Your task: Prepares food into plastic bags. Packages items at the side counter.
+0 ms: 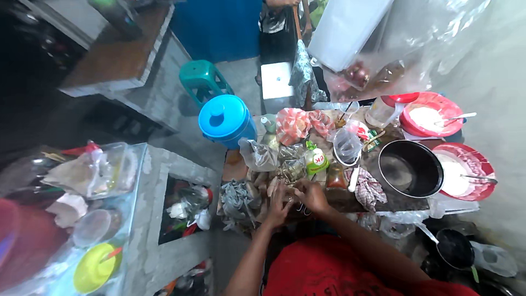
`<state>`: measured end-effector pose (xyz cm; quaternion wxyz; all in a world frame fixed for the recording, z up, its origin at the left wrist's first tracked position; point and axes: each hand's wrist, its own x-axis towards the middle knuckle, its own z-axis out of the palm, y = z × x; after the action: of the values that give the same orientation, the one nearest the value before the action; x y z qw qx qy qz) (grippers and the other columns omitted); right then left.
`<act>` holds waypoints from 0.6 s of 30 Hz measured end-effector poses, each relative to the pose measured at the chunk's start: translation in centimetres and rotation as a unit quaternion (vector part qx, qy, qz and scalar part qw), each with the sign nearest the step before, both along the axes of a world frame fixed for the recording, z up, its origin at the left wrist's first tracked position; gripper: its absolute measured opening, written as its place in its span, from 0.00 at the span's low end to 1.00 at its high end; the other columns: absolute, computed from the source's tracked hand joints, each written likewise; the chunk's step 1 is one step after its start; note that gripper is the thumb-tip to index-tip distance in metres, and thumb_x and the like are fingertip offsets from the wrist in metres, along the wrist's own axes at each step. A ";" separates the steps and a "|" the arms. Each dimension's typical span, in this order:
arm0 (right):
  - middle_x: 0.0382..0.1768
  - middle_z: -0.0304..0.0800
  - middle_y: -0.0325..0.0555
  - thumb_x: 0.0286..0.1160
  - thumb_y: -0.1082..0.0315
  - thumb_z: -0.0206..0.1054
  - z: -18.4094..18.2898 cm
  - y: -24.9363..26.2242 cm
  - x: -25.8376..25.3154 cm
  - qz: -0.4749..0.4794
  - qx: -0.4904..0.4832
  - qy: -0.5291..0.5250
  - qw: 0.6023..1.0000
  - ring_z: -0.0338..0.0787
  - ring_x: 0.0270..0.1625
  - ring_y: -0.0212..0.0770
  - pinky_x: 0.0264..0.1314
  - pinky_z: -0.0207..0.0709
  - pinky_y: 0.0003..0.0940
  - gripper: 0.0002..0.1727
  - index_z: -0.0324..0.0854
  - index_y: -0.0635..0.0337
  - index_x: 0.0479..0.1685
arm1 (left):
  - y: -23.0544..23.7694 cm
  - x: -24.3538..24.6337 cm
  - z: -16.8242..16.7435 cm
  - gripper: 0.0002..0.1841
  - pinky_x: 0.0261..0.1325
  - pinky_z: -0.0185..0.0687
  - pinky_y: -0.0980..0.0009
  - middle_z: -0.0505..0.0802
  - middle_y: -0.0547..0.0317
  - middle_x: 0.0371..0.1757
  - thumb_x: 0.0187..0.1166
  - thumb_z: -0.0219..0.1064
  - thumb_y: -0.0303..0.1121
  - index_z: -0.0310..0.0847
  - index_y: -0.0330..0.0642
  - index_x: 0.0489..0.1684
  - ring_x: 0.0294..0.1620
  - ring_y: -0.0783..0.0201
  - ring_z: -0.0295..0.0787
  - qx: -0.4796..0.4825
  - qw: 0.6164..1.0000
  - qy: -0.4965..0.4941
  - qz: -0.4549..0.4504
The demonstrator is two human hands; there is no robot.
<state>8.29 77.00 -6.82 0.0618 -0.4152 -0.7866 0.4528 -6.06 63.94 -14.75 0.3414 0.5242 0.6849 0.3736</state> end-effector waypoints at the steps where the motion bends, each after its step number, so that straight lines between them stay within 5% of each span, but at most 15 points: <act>1: 0.44 0.95 0.45 0.78 0.57 0.69 0.2 -0.2 -0.2 0.005 -0.013 -0.003 1.000 0.94 0.46 0.41 0.57 0.87 0.43 0.16 0.89 0.56 0.57 | 0.4 0.3 -0.4 0.44 0.96 0.38 0.46 0.52 0.47 0.96 0.83 0.62 0.45 0.43 0.41 0.97 0.97 0.49 0.40 0.009 1.000 0.009 -0.002; 5: 0.49 0.96 0.40 0.80 0.54 0.68 -0.3 -0.7 -0.8 0.054 -0.039 0.026 0.997 0.94 0.53 0.37 0.65 0.85 0.42 0.16 0.91 0.52 0.55 | 1.8 1.3 -0.7 0.30 0.96 0.32 0.42 0.65 0.50 0.92 0.84 0.58 0.39 0.68 0.40 0.86 0.96 0.47 0.46 0.063 0.998 0.017 0.006; 8: 0.52 0.97 0.39 0.85 0.54 0.64 -0.5 -0.3 0.3 0.008 -0.059 0.087 0.994 0.95 0.50 0.32 0.61 0.88 0.36 0.18 0.88 0.53 0.63 | 2.0 1.1 -0.9 0.21 0.92 0.51 0.47 0.75 0.40 0.84 0.81 0.54 0.27 0.83 0.33 0.69 0.88 0.44 0.64 0.055 0.997 0.016 0.059; 11: 0.45 0.96 0.42 0.85 0.53 0.64 -2.9 -0.7 2.7 -0.089 -0.010 0.134 0.987 0.90 0.35 0.33 0.44 0.87 0.35 0.21 0.86 0.56 0.65 | 2.5 1.3 1.0 0.20 0.83 0.72 0.58 0.88 0.44 0.69 0.91 0.45 0.31 0.86 0.33 0.57 0.76 0.55 0.80 0.064 0.990 -0.040 0.118; 13: 0.58 0.92 0.49 0.76 0.51 0.73 -4.9 -2.2 4.4 -0.075 0.019 0.152 0.985 0.91 0.42 0.37 0.47 0.88 0.36 0.28 0.83 0.58 0.70 | 3.0 1.7 4.6 0.25 0.80 0.77 0.57 0.93 0.47 0.60 0.93 0.40 0.34 0.88 0.33 0.50 0.71 0.55 0.85 0.100 0.986 -0.054 0.120; 16: 0.75 0.76 0.64 0.53 0.54 0.88 -6.4 -4.1 4.3 -0.047 0.086 0.223 0.970 0.86 0.68 0.50 0.63 0.88 0.43 0.47 0.74 0.62 0.77 | 3.8 1.5 13.3 0.28 0.82 0.76 0.54 0.95 0.49 0.57 0.94 0.36 0.36 0.88 0.33 0.50 0.71 0.54 0.86 0.140 0.980 -0.043 0.137; 18: 0.80 0.70 0.63 0.56 0.54 0.88 -5.1 -4.2 2.5 -0.046 0.153 0.310 0.937 0.81 0.77 0.48 0.69 0.86 0.41 0.46 0.72 0.56 0.79 | 3.8 1.0 20.0 0.28 0.81 0.78 0.53 0.95 0.49 0.59 0.95 0.35 0.35 0.87 0.31 0.55 0.70 0.54 0.88 0.161 0.974 -0.036 0.152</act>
<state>10.75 72.83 -11.90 0.3858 -0.2757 -0.7682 0.4301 -5.09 67.78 5.22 0.2159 0.4481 0.6748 0.5451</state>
